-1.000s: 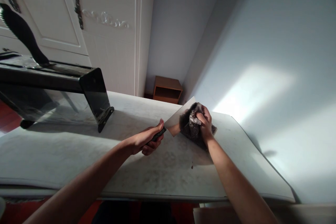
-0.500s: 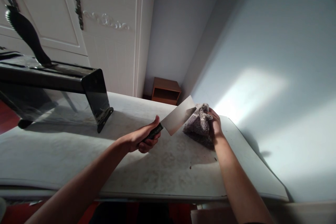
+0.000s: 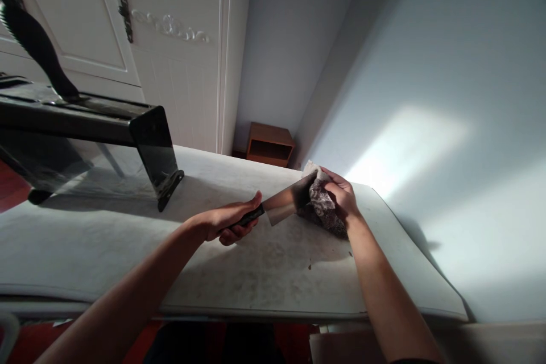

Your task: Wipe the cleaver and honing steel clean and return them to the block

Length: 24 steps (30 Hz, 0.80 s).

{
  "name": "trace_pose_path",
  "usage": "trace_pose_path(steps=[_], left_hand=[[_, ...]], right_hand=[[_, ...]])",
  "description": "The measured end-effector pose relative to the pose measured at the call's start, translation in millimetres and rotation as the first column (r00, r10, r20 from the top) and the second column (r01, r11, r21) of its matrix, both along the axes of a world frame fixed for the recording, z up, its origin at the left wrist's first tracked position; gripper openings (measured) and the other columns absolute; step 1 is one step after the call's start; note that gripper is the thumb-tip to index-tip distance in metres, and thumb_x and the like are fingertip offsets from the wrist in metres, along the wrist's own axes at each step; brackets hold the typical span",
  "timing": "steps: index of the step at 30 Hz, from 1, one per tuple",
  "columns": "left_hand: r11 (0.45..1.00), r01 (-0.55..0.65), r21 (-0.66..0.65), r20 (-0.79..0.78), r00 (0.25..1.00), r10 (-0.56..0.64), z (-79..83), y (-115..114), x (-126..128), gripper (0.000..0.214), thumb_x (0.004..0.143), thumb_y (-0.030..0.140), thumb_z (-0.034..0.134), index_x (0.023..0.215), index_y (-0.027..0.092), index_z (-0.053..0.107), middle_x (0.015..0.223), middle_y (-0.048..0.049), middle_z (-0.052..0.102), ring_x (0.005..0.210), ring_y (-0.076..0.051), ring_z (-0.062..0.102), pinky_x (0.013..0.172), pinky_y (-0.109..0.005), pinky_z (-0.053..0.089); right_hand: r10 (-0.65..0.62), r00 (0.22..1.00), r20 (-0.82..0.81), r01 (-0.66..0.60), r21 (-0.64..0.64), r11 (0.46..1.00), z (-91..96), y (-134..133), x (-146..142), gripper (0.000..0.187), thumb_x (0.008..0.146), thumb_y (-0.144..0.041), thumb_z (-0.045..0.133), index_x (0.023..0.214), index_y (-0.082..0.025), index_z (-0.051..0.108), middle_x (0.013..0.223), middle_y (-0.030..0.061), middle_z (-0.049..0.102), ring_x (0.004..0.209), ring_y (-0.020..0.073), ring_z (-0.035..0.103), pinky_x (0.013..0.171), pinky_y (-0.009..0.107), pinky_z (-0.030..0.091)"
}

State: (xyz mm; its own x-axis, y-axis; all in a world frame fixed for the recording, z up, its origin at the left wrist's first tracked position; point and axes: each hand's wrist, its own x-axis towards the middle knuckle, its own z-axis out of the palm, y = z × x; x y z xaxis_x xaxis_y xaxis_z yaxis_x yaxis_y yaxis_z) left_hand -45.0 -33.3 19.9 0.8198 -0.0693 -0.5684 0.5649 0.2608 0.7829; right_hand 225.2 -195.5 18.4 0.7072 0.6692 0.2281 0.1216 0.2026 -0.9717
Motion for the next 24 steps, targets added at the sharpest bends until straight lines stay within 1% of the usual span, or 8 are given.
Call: trace_pose_path(steps=[2, 5, 10, 17, 24], left_hand=[[1.000, -0.014, 0.008, 0.010, 1.000, 0.013, -1.0, -0.1, 0.0, 0.077, 0.059, 0.097, 0.028, 0.067, 0.021, 0.038, 0.044, 0.0088, 0.023, 0.035, -0.003, 0.010, 0.035, -0.016, 0.004], [0.999, -0.030, 0.018, 0.035, 0.999, 0.029, -2.0, -0.9, -0.2, 0.076, 0.060, 0.097, 0.029, 0.067, 0.021, 0.037, 0.044, 0.0089, 0.023, 0.034, -0.003, 0.010, 0.034, -0.016, 0.004], [0.999, -0.036, -0.004, 0.083, 0.996, 0.036, -3.3, -0.8, -0.5, 0.075, 0.061, 0.096, 0.032, 0.067, 0.021, 0.037, 0.043, 0.0092, 0.023, 0.033, -0.003, 0.009, 0.033, -0.016, 0.004], [0.995, -0.063, -0.073, 0.130, 0.989, 0.073, -4.1, 4.4, -1.4, 0.074, 0.063, 0.095, 0.030, 0.066, 0.021, 0.035, 0.043, 0.0091, 0.022, 0.032, -0.003, 0.009, 0.033, -0.018, 0.004], [0.987, -0.072, -0.147, 0.165, 0.982, 0.096, -2.8, 6.1, -2.8, 0.072, 0.068, 0.092, 0.030, 0.067, 0.021, 0.036, 0.043, 0.0092, 0.023, 0.031, -0.003, 0.010, 0.032, -0.018, 0.005]], right_hand=[[0.027, 0.999, 0.037, -0.026, -0.034, 0.999, -2.6, 1.4, -0.3, 0.050, 0.066, -0.022, 0.075, 0.115, -0.026, 0.072, 0.102, 0.0004, 0.077, 0.085, 0.0199, 0.068, 0.076, 0.033, 0.053], [0.009, 0.998, 0.062, -0.007, -0.032, 0.999, -4.2, 2.8, -1.1, 0.048, 0.067, -0.023, 0.075, 0.115, -0.026, 0.072, 0.107, 0.0006, 0.076, 0.090, 0.0205, 0.068, 0.081, 0.034, 0.053], [-0.004, 0.998, 0.059, 0.006, -0.026, 1.000, -5.9, 3.7, -0.3, 0.046, 0.068, -0.024, 0.075, 0.113, -0.025, 0.073, 0.102, -0.0001, 0.077, 0.087, 0.0199, 0.068, 0.080, 0.034, 0.052], [0.043, 0.999, -0.020, -0.044, -0.044, 0.998, -10.8, 4.2, 2.5, 0.049, 0.069, -0.025, 0.075, 0.117, -0.027, 0.070, 0.098, -0.0024, 0.077, 0.083, 0.0178, 0.069, 0.076, 0.030, 0.053], [0.043, 0.998, -0.050, -0.046, -0.053, 0.998, -8.3, 1.8, 1.2, 0.052, 0.067, -0.024, 0.077, 0.119, -0.026, 0.069, 0.095, -0.0010, 0.077, 0.079, 0.0181, 0.070, 0.074, 0.032, 0.055]])
